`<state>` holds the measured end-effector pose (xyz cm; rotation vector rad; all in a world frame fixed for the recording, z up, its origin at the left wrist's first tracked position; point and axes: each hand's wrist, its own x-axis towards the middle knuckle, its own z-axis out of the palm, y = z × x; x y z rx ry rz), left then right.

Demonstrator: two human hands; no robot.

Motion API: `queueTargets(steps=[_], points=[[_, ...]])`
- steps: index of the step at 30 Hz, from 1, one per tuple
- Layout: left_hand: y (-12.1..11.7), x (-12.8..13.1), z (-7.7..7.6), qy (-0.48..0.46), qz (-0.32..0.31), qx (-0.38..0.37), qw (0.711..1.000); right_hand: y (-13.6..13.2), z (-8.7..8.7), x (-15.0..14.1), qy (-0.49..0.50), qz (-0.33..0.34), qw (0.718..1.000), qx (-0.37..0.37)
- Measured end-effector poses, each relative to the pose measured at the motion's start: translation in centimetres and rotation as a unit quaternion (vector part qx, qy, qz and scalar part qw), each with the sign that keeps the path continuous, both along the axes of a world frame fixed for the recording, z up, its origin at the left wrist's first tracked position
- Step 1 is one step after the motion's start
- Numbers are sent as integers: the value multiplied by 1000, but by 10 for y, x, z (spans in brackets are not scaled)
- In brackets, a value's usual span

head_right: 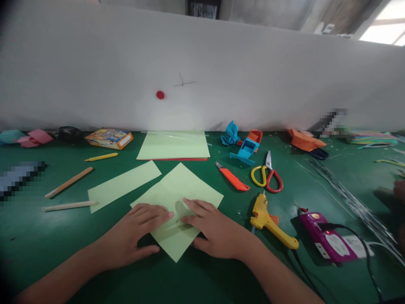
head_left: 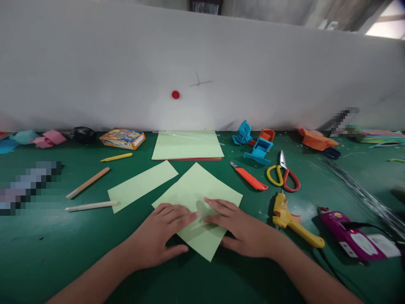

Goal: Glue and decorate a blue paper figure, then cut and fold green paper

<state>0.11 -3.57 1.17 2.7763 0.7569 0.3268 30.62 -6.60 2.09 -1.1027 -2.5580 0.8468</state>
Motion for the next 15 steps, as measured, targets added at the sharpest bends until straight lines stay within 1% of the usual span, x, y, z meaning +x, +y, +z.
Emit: queueTargets(steps=[3, 6, 11, 15], points=[[1, -1, 0, 4, -10, 13, 1000, 3, 0, -1, 69, -1, 997, 43], [2, -2, -1, 1, -10, 11, 1000, 7, -4, -2, 137, -4, 989, 60], [1, -2, -1, -18, 9, -10, 1000, 13, -14, -7, 154, -10, 985, 72], [2, -2, -1, -41, 31, -43, 998, 14, -20, -12, 158, -65, 983, 70]])
